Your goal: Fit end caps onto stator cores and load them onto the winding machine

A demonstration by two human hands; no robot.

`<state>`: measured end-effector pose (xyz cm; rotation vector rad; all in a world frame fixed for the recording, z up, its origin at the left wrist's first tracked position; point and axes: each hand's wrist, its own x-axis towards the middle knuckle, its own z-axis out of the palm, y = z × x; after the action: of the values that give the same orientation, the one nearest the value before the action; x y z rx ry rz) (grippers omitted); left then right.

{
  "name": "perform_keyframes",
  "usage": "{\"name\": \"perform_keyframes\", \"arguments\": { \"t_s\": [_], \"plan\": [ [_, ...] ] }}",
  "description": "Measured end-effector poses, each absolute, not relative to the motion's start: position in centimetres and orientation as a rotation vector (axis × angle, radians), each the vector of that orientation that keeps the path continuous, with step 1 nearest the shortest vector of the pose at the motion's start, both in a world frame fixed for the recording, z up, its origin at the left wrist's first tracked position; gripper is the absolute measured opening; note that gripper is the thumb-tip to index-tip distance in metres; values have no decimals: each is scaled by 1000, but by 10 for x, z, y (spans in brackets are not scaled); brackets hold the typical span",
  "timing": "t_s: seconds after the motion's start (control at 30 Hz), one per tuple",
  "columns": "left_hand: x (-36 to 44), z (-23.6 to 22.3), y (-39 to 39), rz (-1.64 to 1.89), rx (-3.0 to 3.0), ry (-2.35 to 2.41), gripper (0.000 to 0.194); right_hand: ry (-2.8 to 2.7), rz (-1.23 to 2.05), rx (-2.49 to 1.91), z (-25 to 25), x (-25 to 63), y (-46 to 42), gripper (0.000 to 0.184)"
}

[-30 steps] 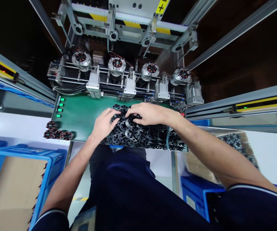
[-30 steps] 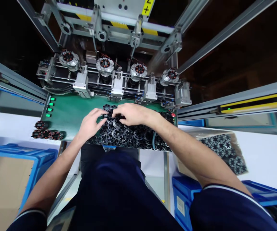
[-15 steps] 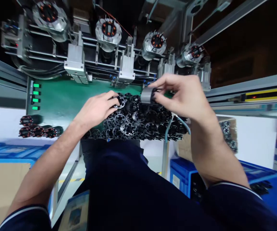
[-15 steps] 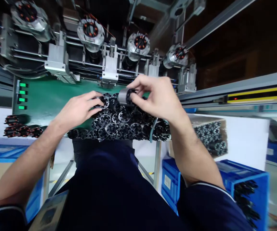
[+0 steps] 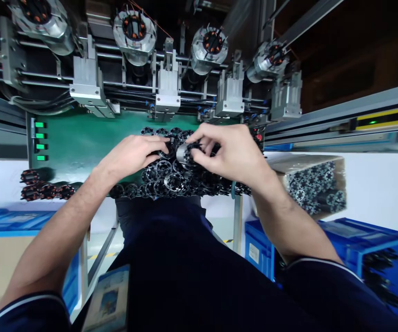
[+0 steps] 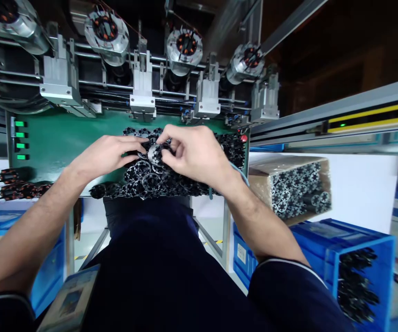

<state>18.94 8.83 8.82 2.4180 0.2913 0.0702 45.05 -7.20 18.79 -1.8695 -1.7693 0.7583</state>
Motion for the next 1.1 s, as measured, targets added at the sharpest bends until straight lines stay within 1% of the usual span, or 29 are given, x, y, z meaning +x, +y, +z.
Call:
{"name": "perform_keyframes", "arguments": {
  "t_s": [0.13,0.27,0.43,0.6,0.7,0.87,0.97,1.1],
  "plan": [
    [180,82,76,168,2450,337,34,-1884,708,-1965,172,430,-65,15],
    [176,81,63,229,2553,428,38,-1918,782,-1988,165,426,-59,15],
    [173,77,65,256,2654,368,39,-1985,726,-2013,163,423,-61,15],
    [171,69,70,316,2519,395,35,-1900,740,-1953,176,426,-64,18],
    [170,68,69,334,2545,390,36,-1871,678,-1919,183,426,-64,19],
    [171,69,64,334,2516,430,34,-2124,630,-2033,168,413,-64,14],
    [171,69,57,304,2448,494,36,-2181,628,-2117,160,409,-62,12],
    [171,70,45,278,2383,551,43,-2232,704,-2146,158,410,-56,16]
  ]
}}
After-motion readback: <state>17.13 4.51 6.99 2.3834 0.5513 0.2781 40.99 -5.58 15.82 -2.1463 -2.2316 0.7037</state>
